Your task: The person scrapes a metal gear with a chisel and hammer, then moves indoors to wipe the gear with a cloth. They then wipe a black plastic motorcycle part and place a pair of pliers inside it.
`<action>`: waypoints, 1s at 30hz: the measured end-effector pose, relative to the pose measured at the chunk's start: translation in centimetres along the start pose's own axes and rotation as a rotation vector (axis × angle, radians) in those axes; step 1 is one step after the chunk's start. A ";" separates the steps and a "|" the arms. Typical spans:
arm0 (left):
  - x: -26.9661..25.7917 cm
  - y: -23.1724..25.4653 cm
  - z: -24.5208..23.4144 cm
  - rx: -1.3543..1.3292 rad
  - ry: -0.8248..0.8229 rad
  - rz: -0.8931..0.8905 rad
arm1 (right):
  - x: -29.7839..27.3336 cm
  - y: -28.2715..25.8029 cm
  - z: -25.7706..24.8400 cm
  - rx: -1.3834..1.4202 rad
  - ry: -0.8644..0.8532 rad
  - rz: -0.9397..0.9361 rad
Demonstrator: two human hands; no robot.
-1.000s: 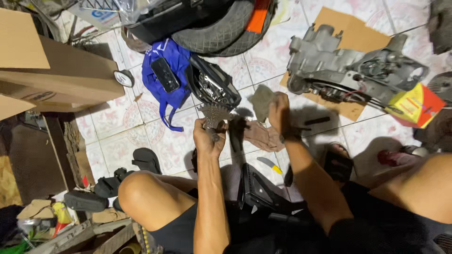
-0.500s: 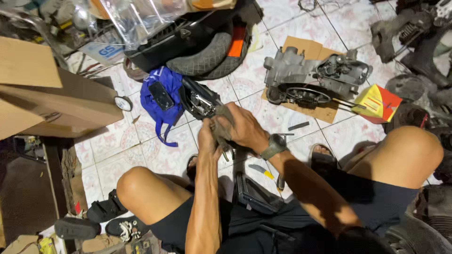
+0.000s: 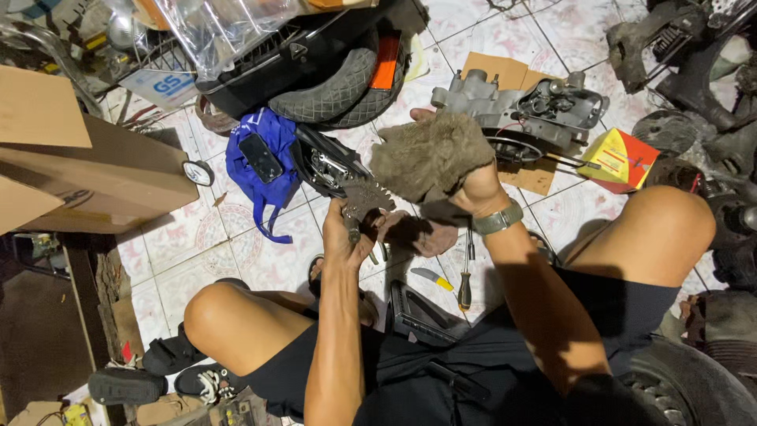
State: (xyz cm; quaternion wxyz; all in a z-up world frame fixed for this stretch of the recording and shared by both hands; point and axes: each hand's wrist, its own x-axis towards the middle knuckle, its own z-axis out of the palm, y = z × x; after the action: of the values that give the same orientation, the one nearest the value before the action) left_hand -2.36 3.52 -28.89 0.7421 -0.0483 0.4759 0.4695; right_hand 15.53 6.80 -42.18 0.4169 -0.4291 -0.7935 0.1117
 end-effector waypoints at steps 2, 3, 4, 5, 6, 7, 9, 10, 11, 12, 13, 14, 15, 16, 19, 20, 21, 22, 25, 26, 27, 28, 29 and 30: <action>2.0 -0.2 -2.0 -0.021 0.002 0.021 | 1.3 -2.9 -0.7 0.064 -0.009 0.025; 4.8 -0.5 -4.6 -0.015 0.001 0.036 | 2.0 -4.5 -0.8 0.127 -0.017 0.051; 7.6 -0.8 -7.0 -0.007 -0.003 0.051 | 2.8 -6.0 -1.0 0.188 -0.022 0.077; 7.7 -1.1 -7.5 -0.007 -0.001 0.049 | 3.5 -7.7 -1.2 0.189 -0.023 0.079; 7.8 -1.3 -7.7 0.049 -0.005 0.076 | 4.4 -9.2 -1.5 0.245 -0.025 0.104; 7.9 -1.6 -7.9 0.105 -0.009 0.103 | 5.3 -10.7 -1.8 0.302 -0.026 0.128; 9.0 -1.3 -9.0 0.149 -0.048 0.143 | 4.0 -9.6 0.4 0.309 0.010 0.195; 9.9 -1.1 -9.3 0.189 -0.095 0.193 | 3.5 -8.9 1.4 0.314 0.048 0.250; 8.6 -1.0 -7.7 0.186 -0.100 0.191 | 4.5 -9.3 -0.1 0.308 0.047 0.249; 6.9 -0.8 -6.5 0.192 -0.051 0.195 | 5.3 -10.1 -1.4 0.611 0.038 0.314; 5.2 -0.6 -5.2 0.198 -0.002 0.199 | 6.2 -10.9 -2.7 0.914 0.029 0.376; 4.9 0.0 -5.0 0.197 -0.007 0.198 | 6.3 -10.8 -2.7 0.909 0.030 0.374; 4.5 0.5 -4.8 0.108 -0.002 0.147 | 6.4 -10.6 -2.7 0.903 0.028 0.360; 4.2 1.1 -4.5 0.021 0.002 0.095 | 6.6 -10.3 -2.9 0.897 0.028 0.344; 2.6 2.1 -3.8 -0.010 0.006 0.095 | 5.9 -10.0 -3.2 0.888 0.027 0.322; 2.5 2.0 -3.8 -0.008 0.004 0.093 | 5.9 -9.8 -3.1 0.886 0.030 0.323; 2.4 2.0 -3.7 -0.017 -0.018 0.096 | 5.8 -9.7 -3.1 0.882 0.029 0.305; 2.1 2.0 -3.7 -0.030 -0.036 0.101 | 5.8 -9.6 -3.0 0.882 0.024 0.287; 2.9 1.6 -3.7 0.035 -0.035 0.076 | 5.7 -9.5 -2.7 0.884 0.009 0.248; 3.0 1.5 -3.7 0.034 -0.030 0.077 | 5.6 -9.5 -2.5 0.888 0.007 0.249; 3.2 1.4 -3.8 0.052 -0.013 0.085 | 5.5 -9.5 -2.2 0.889 0.001 0.232; 3.3 1.2 -3.8 0.070 0.005 0.093 | 5.4 -9.5 -2.0 0.891 -0.006 0.214; 2.7 1.0 -3.1 0.068 0.010 0.095 | 5.3 -9.5 -1.8 0.895 -0.009 0.214; 1.9 0.6 -2.5 0.161 0.041 0.107 | 5.1 -9.7 -1.5 0.900 -0.016 0.199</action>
State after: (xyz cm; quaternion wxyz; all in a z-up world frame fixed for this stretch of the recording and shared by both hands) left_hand -4.32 3.80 -31.47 0.7077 0.0274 0.5288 0.4677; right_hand 9.57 4.55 -33.17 0.5427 -0.2786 -0.6244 0.4878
